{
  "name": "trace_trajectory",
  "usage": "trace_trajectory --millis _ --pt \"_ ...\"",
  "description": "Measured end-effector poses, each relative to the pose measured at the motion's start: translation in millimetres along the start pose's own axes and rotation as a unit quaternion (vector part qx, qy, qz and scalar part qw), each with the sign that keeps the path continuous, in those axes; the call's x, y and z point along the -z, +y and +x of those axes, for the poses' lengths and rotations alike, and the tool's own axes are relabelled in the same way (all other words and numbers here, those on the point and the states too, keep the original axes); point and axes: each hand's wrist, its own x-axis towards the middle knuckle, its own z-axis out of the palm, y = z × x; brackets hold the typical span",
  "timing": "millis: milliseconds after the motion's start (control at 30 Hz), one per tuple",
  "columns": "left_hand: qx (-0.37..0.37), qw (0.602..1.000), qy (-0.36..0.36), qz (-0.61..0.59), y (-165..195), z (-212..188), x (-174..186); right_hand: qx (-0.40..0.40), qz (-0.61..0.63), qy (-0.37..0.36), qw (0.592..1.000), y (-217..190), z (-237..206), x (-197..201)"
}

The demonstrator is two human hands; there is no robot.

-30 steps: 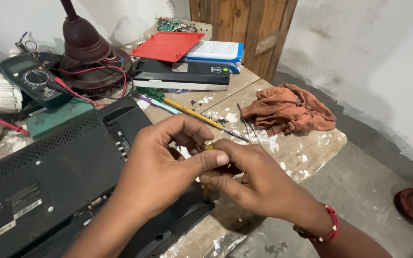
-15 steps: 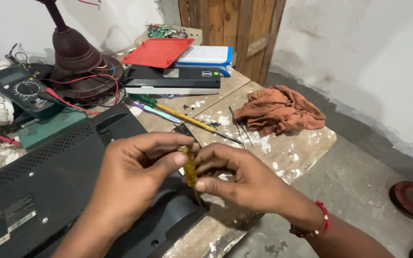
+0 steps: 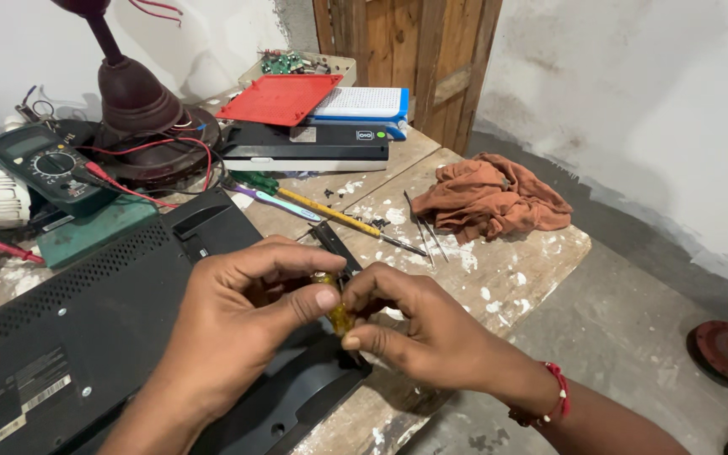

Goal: The person works on a television lying face-down on a cluttered workbench. They first handle the power cable at the TV's edge, then use a yellow-handled screwdriver to unscrew screws from the back panel, repositioning the TV and continuing to remove screws along its side.

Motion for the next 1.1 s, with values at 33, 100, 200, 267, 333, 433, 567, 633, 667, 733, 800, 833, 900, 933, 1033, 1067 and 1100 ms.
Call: trace_trajectory --millis 33,100,200,267,333,433,567,633,667,733,800,833,900,933,1033,1067,1100 --pt "-0.006 1.000 -0.004 0.003 0 -1 1 0.000 -0.008 0.006 1.000 1 0 0" --pt "-0.042 0.998 -0.018 0.031 -2 -2 3 -0.002 -0.023 0.018 1.000 4 0 -1" --pt "-0.093 0.992 -0.035 0.076 -4 -5 2 -0.080 0.017 0.016 0.997 9 1 -2" --pt "-0.076 0.995 -0.029 0.065 -5 -5 1 -0.071 0.026 0.012 0.997 12 2 -1" --pt "-0.051 0.996 -0.015 0.066 -5 -5 0 -0.071 0.026 0.011 0.997 13 0 0" --pt "0.005 1.000 0.007 0.025 -5 -2 -4 -0.072 0.030 0.017 0.997 14 2 2" --pt "-0.015 1.000 0.005 0.008 -5 1 -10 -0.065 0.028 0.015 0.997 10 2 8" --pt "-0.012 0.998 0.056 0.002 -4 2 -9 -0.057 -0.028 0.007 0.998 6 1 14" --pt "-0.011 0.997 0.081 -0.002 -3 3 -8 -0.055 -0.072 0.003 0.996 4 1 19" --pt "-0.031 0.993 0.107 -0.033 0 3 -3 -0.072 -0.132 -0.013 0.989 0 -3 24" --pt "-0.051 0.990 0.126 -0.046 3 2 1 -0.108 -0.164 -0.036 0.980 -2 -7 25" --pt "-0.058 0.989 0.131 -0.044 4 1 3 -0.093 -0.190 -0.044 0.976 -2 -8 23" --pt "-0.067 0.988 0.131 -0.039 5 -1 3 -0.067 -0.242 -0.059 0.966 -3 -10 19" --pt "-0.070 0.989 0.127 -0.035 5 -2 3 -0.074 -0.244 -0.062 0.965 -2 -10 18" --pt "-0.045 0.992 0.114 -0.011 5 -6 2 -0.090 -0.252 -0.067 0.961 -3 -9 15" --pt "-0.031 0.994 0.109 -0.001 5 -7 3 -0.091 -0.256 -0.066 0.960 -3 -8 14" --pt "-0.040 0.994 0.098 0.035 5 -8 3 -0.093 -0.261 -0.064 0.959 -3 -8 14"
